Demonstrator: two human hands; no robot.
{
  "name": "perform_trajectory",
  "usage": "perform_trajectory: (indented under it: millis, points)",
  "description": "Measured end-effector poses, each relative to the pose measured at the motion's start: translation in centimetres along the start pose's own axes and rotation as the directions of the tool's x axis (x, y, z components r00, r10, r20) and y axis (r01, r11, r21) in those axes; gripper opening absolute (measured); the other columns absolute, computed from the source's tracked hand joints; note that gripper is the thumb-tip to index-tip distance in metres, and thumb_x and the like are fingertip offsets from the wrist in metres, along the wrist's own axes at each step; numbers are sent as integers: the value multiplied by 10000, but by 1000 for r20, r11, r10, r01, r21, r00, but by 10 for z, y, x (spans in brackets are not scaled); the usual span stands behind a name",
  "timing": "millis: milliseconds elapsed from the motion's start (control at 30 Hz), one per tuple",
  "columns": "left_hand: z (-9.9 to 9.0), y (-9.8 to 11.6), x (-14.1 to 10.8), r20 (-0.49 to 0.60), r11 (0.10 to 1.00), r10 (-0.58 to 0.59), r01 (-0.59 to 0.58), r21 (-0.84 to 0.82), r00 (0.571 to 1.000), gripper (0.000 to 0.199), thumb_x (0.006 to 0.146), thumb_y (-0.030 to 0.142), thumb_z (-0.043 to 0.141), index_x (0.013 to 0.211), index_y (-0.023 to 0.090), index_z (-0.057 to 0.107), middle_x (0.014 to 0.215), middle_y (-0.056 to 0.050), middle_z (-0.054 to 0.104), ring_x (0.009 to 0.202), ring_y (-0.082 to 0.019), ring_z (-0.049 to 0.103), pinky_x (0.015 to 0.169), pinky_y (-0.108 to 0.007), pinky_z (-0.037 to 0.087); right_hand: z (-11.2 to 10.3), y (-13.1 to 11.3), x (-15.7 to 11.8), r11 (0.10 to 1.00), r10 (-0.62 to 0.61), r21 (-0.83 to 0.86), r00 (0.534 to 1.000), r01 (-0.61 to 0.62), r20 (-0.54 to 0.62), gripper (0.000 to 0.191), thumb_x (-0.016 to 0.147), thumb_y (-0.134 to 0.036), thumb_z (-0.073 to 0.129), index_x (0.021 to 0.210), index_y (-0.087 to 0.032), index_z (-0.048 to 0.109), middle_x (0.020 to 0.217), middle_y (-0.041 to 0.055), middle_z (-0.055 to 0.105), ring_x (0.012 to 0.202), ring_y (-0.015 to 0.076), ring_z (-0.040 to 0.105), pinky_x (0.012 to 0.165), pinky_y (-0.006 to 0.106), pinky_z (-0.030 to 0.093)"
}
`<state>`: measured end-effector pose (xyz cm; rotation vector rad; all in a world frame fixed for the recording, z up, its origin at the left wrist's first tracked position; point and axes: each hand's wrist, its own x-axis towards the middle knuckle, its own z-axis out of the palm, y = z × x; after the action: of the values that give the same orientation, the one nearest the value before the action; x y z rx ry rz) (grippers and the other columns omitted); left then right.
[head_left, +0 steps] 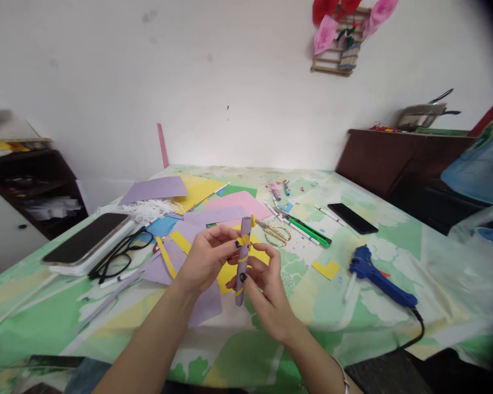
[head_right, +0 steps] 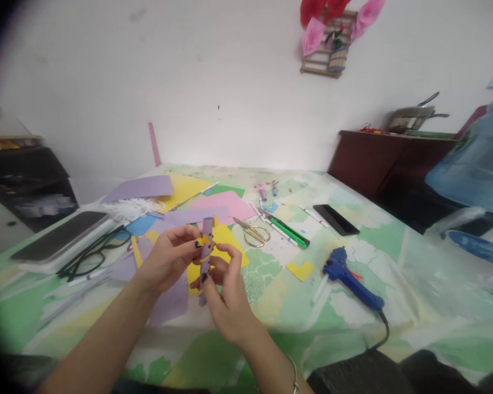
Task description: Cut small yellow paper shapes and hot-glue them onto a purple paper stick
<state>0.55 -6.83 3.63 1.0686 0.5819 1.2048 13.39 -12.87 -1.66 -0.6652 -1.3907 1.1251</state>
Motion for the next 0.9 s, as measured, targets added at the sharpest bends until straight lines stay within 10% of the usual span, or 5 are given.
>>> perform_trajectory:
  millis: [200, 700, 900]
  points:
    - [0, -13, 5, -51, 996, 85, -85, 2, 995, 130, 624, 150, 810, 663, 146, 686, 727, -4, 692, 637, -86, 622, 618, -189, 500, -11, -6, 1, 964, -82, -265, 978, 30, -190, 331, 900, -176, 481, 1194, -299, 392, 1146, 43, 597, 1046, 185, 581, 913, 416, 466]
    - [8, -24, -7, -41, 923, 330, -313, 223, 943, 81, 680, 105, 727, 682, 171, 681, 822, -50, 701, 829, -175, 657, 706, -274, 551, -24, -30, 4, 843, -286, -531, 906, 83, -312, 190, 890, -177, 510, 1048, -256, 582, 1083, 57, 598, 1021, 204, 565, 846, 374, 481]
    - [10, -24, -8, -58, 903, 372, -346, 256, 927, 100, 666, 76, 707, 667, 170, 671, 820, -50, 683, 813, -170, 650, 674, -267, 554, -104, -53, -33, 456, -472, -853, 743, -255, -475, 223, 840, -260, 523, 1047, -209, 591, 1065, 97, 630, 938, 257, 611, 839, 432, 490]
